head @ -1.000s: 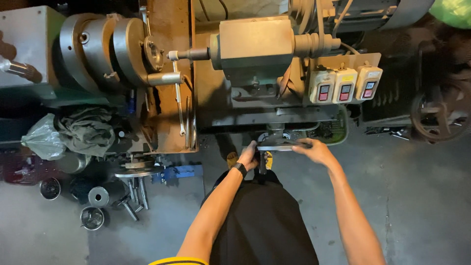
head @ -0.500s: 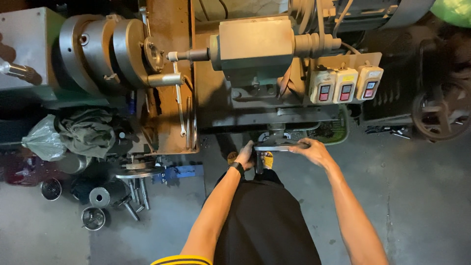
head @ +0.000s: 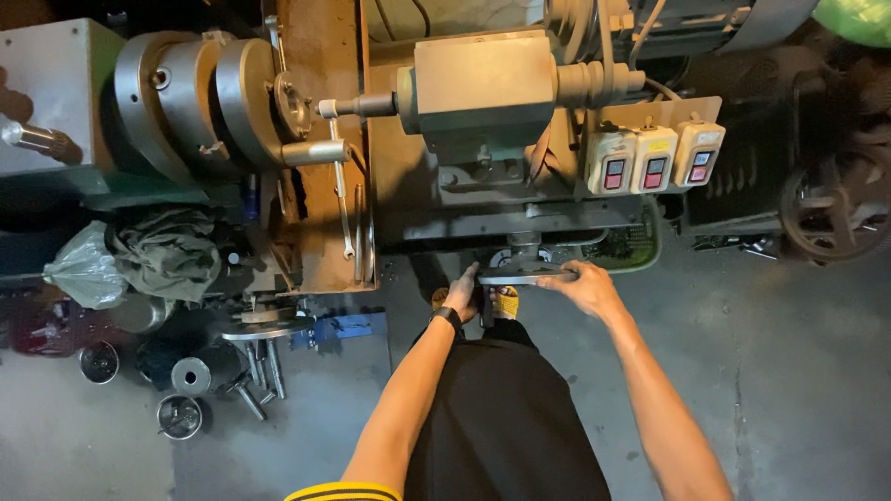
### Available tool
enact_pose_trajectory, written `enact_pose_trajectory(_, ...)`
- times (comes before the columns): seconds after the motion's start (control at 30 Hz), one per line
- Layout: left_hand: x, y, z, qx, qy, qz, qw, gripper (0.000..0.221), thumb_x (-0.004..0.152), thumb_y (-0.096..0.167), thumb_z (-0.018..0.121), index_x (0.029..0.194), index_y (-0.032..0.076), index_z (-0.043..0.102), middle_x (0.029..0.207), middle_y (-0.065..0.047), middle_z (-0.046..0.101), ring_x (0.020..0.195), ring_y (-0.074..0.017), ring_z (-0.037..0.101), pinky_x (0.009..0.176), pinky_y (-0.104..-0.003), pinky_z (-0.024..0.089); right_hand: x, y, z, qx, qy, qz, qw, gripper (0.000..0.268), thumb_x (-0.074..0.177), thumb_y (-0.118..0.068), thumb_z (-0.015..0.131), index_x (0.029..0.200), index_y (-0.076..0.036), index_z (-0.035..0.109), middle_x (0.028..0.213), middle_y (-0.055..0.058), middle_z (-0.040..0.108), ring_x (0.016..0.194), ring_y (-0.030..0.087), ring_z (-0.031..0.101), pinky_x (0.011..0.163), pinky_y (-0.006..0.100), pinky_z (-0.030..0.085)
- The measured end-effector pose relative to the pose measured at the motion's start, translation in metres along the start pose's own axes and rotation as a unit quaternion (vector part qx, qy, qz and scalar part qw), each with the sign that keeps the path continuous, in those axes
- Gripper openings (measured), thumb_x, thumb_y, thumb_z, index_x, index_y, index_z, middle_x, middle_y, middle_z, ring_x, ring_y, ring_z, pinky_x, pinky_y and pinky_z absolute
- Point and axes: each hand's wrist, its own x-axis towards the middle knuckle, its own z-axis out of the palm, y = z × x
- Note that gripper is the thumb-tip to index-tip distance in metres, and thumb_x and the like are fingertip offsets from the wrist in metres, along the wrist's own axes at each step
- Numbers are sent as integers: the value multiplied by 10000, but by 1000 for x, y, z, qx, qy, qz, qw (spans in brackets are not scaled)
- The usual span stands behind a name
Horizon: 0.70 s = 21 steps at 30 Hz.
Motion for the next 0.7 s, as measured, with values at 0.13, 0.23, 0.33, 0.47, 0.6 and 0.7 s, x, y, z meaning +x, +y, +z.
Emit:
enact_pose_trajectory(0.13, 16, -5, -12, 12, 15, 31, 999, 451, 967, 375, 654, 1209, 0, 591, 877, -143, 669, 657, -279, 672, 610, -411, 590, -2, -6, 6, -46, 3, 4, 999, 950, 645, -715, 797, 1253, 8, 705, 1169, 229, 723, 1109, 374, 702, 924, 498, 566)
enact_pose_trajectory(0.23, 16, -4, -12, 18, 24, 41, 999, 491, 974, 373, 670, 1229, -36, 575, 897, -151, 660, 661, -292, 680, 619, -420, 602, -9, -15, 5, -57, 18, -9, 998, 928, 655, -731, 776, 1218, 5, 727, 1163, 226, 722, 1102, 383, 701, 931, 505, 563)
enact_pose_trajectory(0.33, -2, 3, -4, 32, 55, 42, 997, 489, 957, 370, 682, 1212, -34, 575, 909, -166, 657, 670, -309, 673, 645, -435, 594, -13, -22, 5, -58, 41, -32, 997, 914, 667, -742, 769, 1194, 5, 738, 1176, 242, 704, 1110, 405, 683, 953, 511, 548)
enact_pose_trajectory(0.47, -18, 9, 1, 87, 99, 34, 991, 514, 939, 407, 699, 1154, -49, 602, 935, -133, 664, 700, -274, 679, 659, -425, 551, -17, -33, 8, -72, 30, -9, 997, 902, 698, -745, 744, 1224, -12, 728, 1179, 254, 697, 1111, 394, 686, 968, 498, 549)
enact_pose_trajectory(0.6, 9, 0, -16, 64, 94, 50, 992, 525, 928, 388, 718, 1136, -77, 593, 913, -154, 636, 682, -294, 665, 657, -433, 564, -16, -34, 14, -97, 9, 20, 995, 919, 721, -744, 730, 1279, -15, 686, 1234, 255, 645, 1097, 399, 685, 881, 518, 586)
enact_pose_trajectory(0.7, 23, -3, -25, 68, 117, 73, 988, 512, 932, 374, 752, 1097, -89, 607, 922, -138, 619, 716, -264, 637, 649, -432, 549, -20, -38, 14, -106, 51, -26, 993, 911, 728, -749, 731, 1230, 10, 715, 1206, 267, 663, 1094, 404, 681, 961, 500, 554)
